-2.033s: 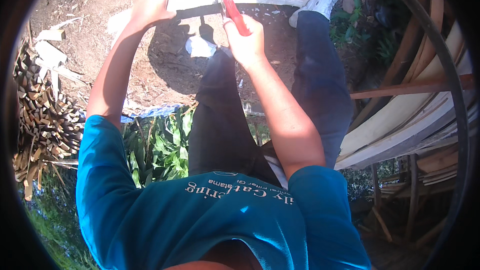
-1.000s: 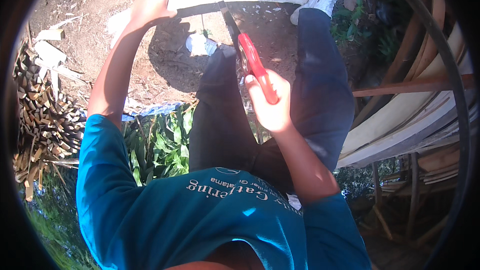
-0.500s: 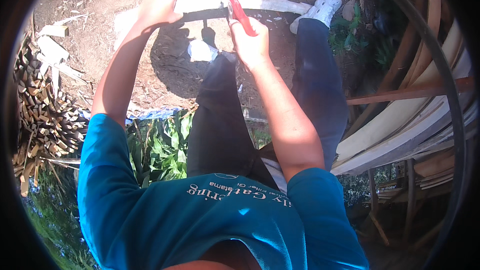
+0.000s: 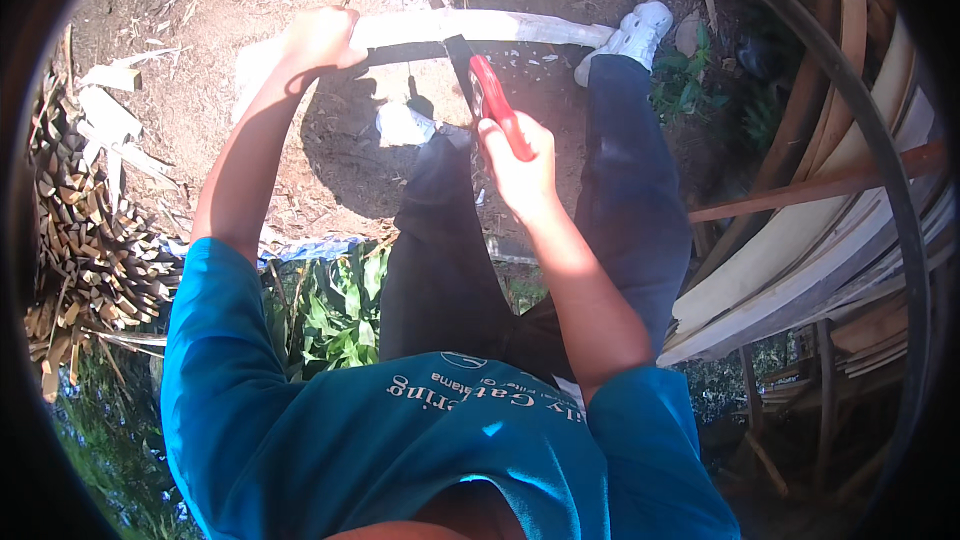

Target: The person saws a piece of wood using a hand saw.

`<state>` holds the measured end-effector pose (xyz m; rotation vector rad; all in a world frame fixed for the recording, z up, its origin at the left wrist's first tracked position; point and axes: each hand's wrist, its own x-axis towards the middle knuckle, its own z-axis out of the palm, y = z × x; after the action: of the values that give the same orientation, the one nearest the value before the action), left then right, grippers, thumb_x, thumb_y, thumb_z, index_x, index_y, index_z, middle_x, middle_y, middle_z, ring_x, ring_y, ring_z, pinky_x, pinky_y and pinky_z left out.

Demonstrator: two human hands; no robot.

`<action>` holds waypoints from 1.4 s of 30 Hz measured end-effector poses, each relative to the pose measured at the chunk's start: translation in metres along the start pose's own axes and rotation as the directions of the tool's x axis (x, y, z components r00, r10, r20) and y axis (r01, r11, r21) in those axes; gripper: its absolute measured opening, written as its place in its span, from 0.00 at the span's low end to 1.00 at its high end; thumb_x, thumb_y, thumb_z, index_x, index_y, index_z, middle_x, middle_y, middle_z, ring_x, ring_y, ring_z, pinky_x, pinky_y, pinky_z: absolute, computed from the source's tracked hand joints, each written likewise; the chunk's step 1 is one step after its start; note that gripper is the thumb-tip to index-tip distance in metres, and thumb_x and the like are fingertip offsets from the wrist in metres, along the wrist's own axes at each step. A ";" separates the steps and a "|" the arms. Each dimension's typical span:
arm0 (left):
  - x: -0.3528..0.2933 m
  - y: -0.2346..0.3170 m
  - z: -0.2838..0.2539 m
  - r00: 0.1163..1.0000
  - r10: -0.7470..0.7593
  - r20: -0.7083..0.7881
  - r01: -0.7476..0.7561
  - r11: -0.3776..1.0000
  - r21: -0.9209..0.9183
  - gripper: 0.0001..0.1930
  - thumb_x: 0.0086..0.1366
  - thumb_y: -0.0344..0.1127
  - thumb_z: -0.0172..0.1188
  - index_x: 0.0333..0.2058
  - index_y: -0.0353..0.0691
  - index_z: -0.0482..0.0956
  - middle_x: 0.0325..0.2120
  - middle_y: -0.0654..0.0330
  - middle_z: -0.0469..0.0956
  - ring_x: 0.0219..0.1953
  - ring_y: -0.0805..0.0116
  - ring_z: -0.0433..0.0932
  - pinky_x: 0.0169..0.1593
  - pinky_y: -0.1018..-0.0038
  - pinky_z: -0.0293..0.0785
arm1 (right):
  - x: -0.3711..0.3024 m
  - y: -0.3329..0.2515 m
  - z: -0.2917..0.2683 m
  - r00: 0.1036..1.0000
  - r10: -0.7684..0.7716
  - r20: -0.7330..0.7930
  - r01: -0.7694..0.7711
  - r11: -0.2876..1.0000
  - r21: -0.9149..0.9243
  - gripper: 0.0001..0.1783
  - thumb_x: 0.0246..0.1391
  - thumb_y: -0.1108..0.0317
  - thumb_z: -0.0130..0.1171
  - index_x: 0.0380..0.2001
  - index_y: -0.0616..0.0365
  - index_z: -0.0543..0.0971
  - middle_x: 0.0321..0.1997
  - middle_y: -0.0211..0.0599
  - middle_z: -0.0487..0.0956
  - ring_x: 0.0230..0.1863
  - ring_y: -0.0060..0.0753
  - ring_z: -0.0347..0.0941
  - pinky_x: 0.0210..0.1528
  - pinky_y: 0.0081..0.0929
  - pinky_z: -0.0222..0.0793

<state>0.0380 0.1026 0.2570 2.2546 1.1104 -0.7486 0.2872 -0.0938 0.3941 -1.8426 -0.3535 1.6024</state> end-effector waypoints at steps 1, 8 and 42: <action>-0.002 -0.004 0.001 1.000 -0.031 0.001 0.031 1.000 0.001 0.20 0.53 0.47 0.66 0.38 0.38 0.84 0.32 0.48 0.86 0.37 0.51 0.86 0.45 0.57 0.83 | -0.039 -0.003 -0.015 1.000 0.022 0.018 -0.023 1.000 0.005 0.08 0.64 0.70 0.58 0.32 0.62 0.79 0.18 0.25 0.73 0.16 0.14 0.66 0.19 0.19 0.61; 0.003 0.013 0.000 0.997 0.020 -0.076 -0.019 1.000 0.014 0.19 0.51 0.48 0.67 0.36 0.38 0.84 0.31 0.48 0.85 0.36 0.50 0.86 0.43 0.57 0.83 | 0.049 0.012 0.011 0.999 -0.039 -0.002 0.039 0.999 0.023 0.13 0.65 0.67 0.59 0.26 0.57 0.74 0.15 0.26 0.71 0.14 0.18 0.64 0.19 0.21 0.61; -0.045 -0.033 -0.002 0.994 0.011 -0.112 0.006 0.989 0.149 0.24 0.58 0.50 0.67 0.45 0.36 0.79 0.41 0.49 0.83 0.46 0.52 0.84 0.50 0.58 0.81 | 0.048 0.028 0.020 0.983 -0.170 -0.075 0.170 0.985 -0.009 0.12 0.63 0.64 0.65 0.32 0.63 0.82 0.27 0.29 0.83 0.28 0.15 0.76 0.32 0.19 0.72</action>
<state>-0.0117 0.0968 0.2821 2.4495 1.1370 -0.7335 0.2721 -0.0795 0.3386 -1.8175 -0.4662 1.4142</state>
